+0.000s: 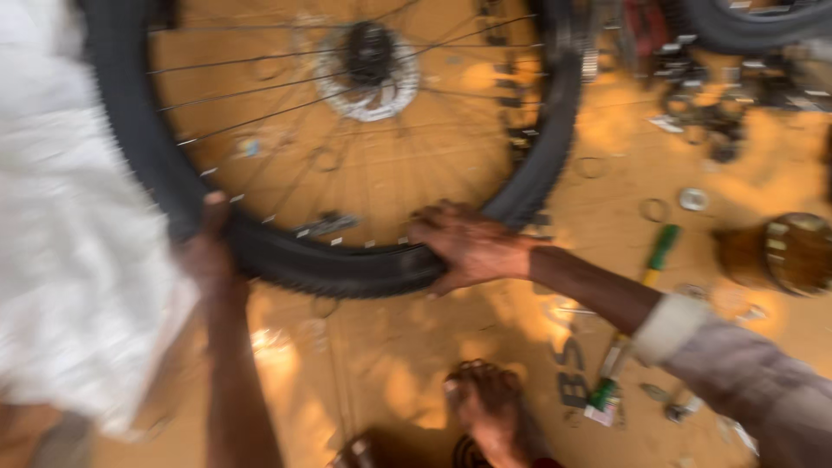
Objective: The person removes a valve core from a bicycle tire, then installs the inner tube and tire onto the rim. They use a screwdriver to help seat the tire bead onto the rim.
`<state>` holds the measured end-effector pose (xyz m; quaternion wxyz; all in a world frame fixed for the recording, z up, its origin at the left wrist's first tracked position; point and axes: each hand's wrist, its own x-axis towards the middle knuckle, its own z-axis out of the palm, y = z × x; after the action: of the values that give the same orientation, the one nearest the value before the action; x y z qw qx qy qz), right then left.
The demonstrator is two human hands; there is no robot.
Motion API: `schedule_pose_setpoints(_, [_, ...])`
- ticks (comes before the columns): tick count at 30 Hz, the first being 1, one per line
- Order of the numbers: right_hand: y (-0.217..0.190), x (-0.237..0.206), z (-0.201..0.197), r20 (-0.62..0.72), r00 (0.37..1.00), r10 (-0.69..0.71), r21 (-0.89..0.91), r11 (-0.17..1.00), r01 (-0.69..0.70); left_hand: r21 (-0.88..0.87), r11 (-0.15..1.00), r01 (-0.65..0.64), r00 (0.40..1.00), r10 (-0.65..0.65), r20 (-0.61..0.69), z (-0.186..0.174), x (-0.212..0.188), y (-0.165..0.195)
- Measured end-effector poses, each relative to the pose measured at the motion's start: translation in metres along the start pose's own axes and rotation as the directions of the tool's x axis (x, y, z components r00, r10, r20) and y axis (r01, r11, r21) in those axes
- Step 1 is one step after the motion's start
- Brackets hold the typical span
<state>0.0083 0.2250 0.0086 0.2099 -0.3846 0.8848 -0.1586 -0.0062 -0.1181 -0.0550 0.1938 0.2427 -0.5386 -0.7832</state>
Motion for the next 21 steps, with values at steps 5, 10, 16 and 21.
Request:
schedule_pose_setpoints(5, [0.007, -0.005, 0.002, -0.01, 1.0, -0.025, 0.085, 0.996, 0.026, -0.148, 0.989, 0.016, 0.988, 0.008, 0.156, -0.002, -0.004, -0.006])
schedule_pose_setpoints(10, [0.015, 0.018, -0.002, 0.179, 0.977, 0.118, 0.25, 0.955, -0.161, -0.114, 0.991, 0.076, 0.991, -0.063, 0.118, 0.001, -0.014, 0.008])
schedule_pose_setpoints(16, [0.043, 0.049, -0.009, 0.415, 0.909, -0.031, 0.419, 0.894, -0.161, -0.261, 0.956, 0.134, 0.965, -0.066, 0.254, 0.003, -0.003, 0.003])
schedule_pose_setpoints(21, [0.033, 0.059, 0.003, 0.456, 0.888, 0.063, 0.55, 0.764, -0.337, -0.18, 0.975, 0.129, 0.991, -0.131, 0.003, 0.008, 0.005, 0.0])
